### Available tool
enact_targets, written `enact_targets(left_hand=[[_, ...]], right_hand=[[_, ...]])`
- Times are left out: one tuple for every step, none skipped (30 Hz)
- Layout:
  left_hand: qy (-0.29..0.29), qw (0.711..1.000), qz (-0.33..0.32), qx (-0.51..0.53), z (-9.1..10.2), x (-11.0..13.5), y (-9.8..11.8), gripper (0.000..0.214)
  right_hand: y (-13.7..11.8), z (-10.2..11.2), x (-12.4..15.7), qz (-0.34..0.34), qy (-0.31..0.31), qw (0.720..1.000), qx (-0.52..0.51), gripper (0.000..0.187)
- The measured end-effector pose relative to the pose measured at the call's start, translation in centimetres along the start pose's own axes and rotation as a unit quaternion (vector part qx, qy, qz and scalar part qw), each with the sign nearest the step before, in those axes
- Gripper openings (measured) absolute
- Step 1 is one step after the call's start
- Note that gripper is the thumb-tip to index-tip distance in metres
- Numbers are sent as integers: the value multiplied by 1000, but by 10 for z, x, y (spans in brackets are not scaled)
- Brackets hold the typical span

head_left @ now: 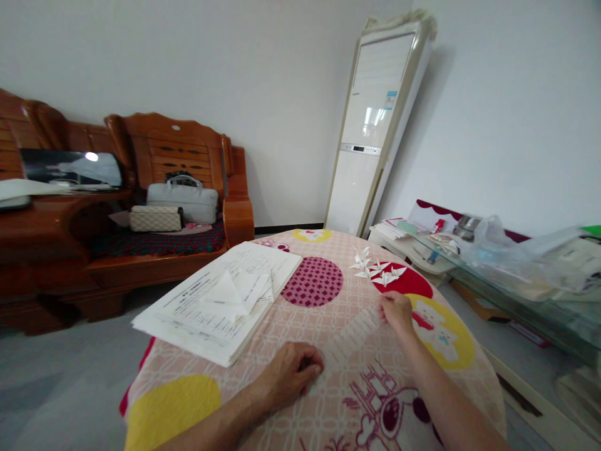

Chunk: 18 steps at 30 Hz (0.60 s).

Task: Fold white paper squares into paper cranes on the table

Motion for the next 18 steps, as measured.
enact_targets(left_hand=[[1, 1000, -6, -1, 0, 0, 1, 18], [2, 1000, -11, -2, 0, 0, 1, 18], [5, 1000, -16, -4, 1, 0, 2, 19], [9, 1000, -19, -7, 1, 0, 2, 20], [16, 1000, -22, -12, 3, 0, 3, 21], [27, 999, -24, -20, 6, 1, 4, 22], [42, 998, -28, -32, 9, 2, 6, 24], [63, 996, -35, -48, 14, 4, 9, 25], [86, 993, -44, -66, 19, 6, 12, 25], [107, 989, -52, -83, 24, 8, 15, 25], [124, 986, -59, -98, 27, 10, 17, 25], [135, 983, -64, -109, 29, 11, 19, 26], [139, 981, -67, -116, 30, 12, 20, 27], [140, 981, -70, -120, 30, 13, 20, 27], [138, 980, -72, -121, 29, 13, 20, 27], [136, 980, -75, -122, 28, 13, 19, 27], [135, 980, -76, -124, 27, 12, 19, 26], [135, 980, -75, -125, 27, 12, 18, 26]], right_hand=[[-5, -7, 19, 4, -32, 999, -6, 20], [-11, -13, 38, 12, -62, 998, -12, 18], [-18, -17, 58, 22, -84, 996, -16, 17], [-26, -22, 76, 37, -110, 993, -23, 16], [-37, -28, 93, 61, -145, 987, -37, 17], [-47, -33, 109, 81, -177, 980, -44, 17], [-56, -37, 123, 100, -200, 974, -44, 17], [-64, -41, 134, 117, -220, 968, -36, 17], [-71, -45, 144, 128, -237, 963, -24, 17], [-75, -48, 152, 134, -249, 959, -9, 18], [-79, -52, 160, 140, -265, 954, 5, 18], [-81, -53, 166, 142, -268, 953, 16, 19], [-83, -53, 172, 144, -266, 953, 21, 19], [-85, -54, 178, 148, -267, 952, 22, 20], [-85, -54, 183, 154, -266, 951, 22, 20], [-86, -54, 188, 161, -263, 951, 23, 20], [-85, -55, 192, 168, -259, 951, 25, 20], [-84, -54, 194, 171, -248, 953, 29, 19]])
Point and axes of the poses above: each hand's wrist, its own x-axis away from the middle knuckle, its own z-axis out of the back of the hand, y = z × x, the point moved 10 cm from there along -x, towards the middle knuckle, and after that the axes turned 4 degrees about -z, right-handed, at the moved point
